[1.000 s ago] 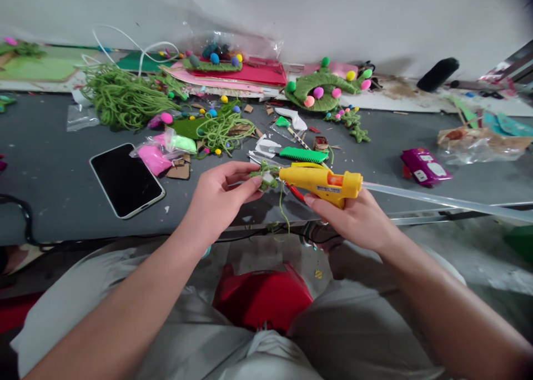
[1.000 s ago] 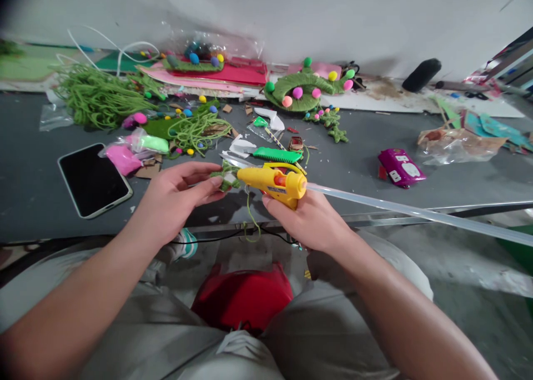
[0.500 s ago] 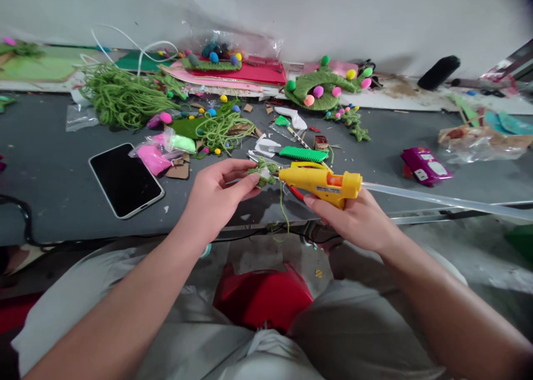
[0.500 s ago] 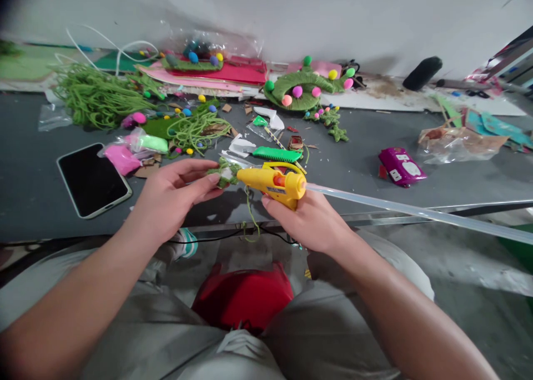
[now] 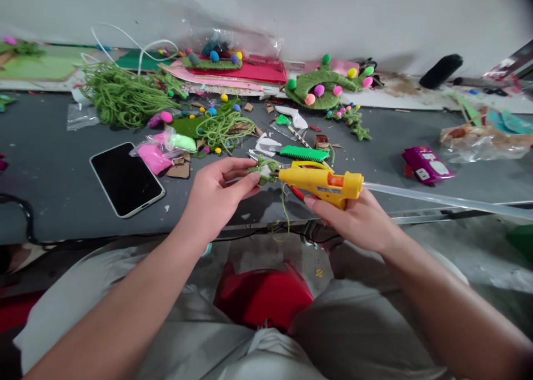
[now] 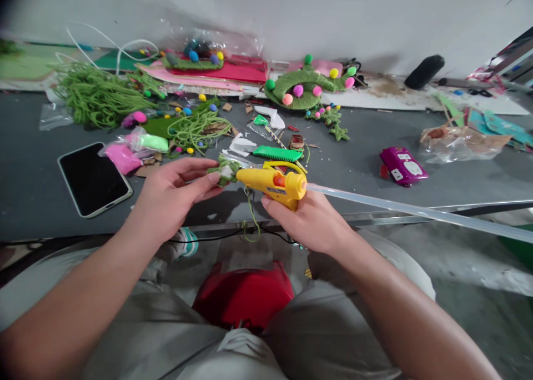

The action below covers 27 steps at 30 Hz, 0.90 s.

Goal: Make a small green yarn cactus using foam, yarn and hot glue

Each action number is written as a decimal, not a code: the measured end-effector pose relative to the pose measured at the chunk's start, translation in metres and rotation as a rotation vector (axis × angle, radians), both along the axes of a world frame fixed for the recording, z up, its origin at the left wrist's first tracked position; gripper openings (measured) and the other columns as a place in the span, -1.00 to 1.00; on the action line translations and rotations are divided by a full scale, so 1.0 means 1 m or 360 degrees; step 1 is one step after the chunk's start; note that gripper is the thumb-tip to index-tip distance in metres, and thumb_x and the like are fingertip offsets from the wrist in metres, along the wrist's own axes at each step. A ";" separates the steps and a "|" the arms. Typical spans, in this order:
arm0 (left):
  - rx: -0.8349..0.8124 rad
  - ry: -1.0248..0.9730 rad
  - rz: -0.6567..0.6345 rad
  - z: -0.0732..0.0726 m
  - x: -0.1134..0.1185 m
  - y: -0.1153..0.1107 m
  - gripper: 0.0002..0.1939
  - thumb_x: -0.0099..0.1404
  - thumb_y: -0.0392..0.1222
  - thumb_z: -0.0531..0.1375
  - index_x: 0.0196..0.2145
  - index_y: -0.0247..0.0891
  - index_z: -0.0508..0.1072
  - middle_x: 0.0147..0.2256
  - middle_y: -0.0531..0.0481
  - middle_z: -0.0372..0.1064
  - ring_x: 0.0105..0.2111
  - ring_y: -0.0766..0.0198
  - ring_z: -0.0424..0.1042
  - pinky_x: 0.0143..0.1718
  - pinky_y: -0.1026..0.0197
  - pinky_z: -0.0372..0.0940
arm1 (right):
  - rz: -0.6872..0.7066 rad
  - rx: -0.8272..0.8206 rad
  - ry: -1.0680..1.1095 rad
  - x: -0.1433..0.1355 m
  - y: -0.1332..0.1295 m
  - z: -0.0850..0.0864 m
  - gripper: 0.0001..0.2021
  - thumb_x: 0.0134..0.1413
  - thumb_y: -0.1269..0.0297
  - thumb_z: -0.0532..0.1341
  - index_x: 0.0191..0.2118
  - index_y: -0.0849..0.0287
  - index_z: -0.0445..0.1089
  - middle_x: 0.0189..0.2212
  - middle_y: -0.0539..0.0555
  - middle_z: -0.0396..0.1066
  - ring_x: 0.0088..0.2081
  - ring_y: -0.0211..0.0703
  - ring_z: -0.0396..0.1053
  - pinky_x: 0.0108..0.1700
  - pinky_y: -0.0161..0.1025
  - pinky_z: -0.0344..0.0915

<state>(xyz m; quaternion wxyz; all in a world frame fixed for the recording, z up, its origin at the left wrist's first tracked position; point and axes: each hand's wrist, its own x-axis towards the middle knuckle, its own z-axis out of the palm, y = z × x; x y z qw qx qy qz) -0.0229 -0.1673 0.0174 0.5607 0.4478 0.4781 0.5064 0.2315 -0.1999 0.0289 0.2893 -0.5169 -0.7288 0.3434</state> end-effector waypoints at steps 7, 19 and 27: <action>0.0004 -0.0010 0.0008 -0.001 0.001 0.001 -0.73 0.14 -0.16 0.50 -0.20 -0.22 0.64 -0.29 0.01 0.58 -0.24 0.25 0.60 -0.08 0.15 0.58 | -0.0064 -0.0192 -0.0079 -0.002 -0.002 0.003 -0.68 0.33 0.07 0.24 0.12 -0.05 0.53 -0.22 0.02 0.62 -0.22 -0.01 0.57 -0.23 -0.15 0.51; -0.0053 0.0023 0.0010 0.002 0.003 0.001 -0.70 0.09 -0.15 0.52 -0.22 -0.24 0.63 -0.30 0.01 0.58 -0.27 0.26 0.59 -0.09 0.14 0.58 | -0.0231 -0.0206 0.0260 -0.008 -0.004 0.013 -0.77 0.25 0.08 0.32 -0.10 0.08 0.57 -0.49 0.00 0.46 -0.52 -0.24 0.33 -0.48 -0.28 0.34; -0.0042 0.0067 0.0020 0.001 0.002 0.001 -0.69 0.11 -0.13 0.51 -0.19 -0.24 0.63 -0.29 -0.01 0.56 -0.25 0.23 0.58 -0.06 0.09 0.57 | -0.0703 -0.0083 0.0092 0.041 0.024 0.032 -0.68 0.08 -0.01 0.40 -0.34 0.18 0.49 -0.54 0.00 0.39 -0.52 -0.26 0.32 -0.49 -0.31 0.28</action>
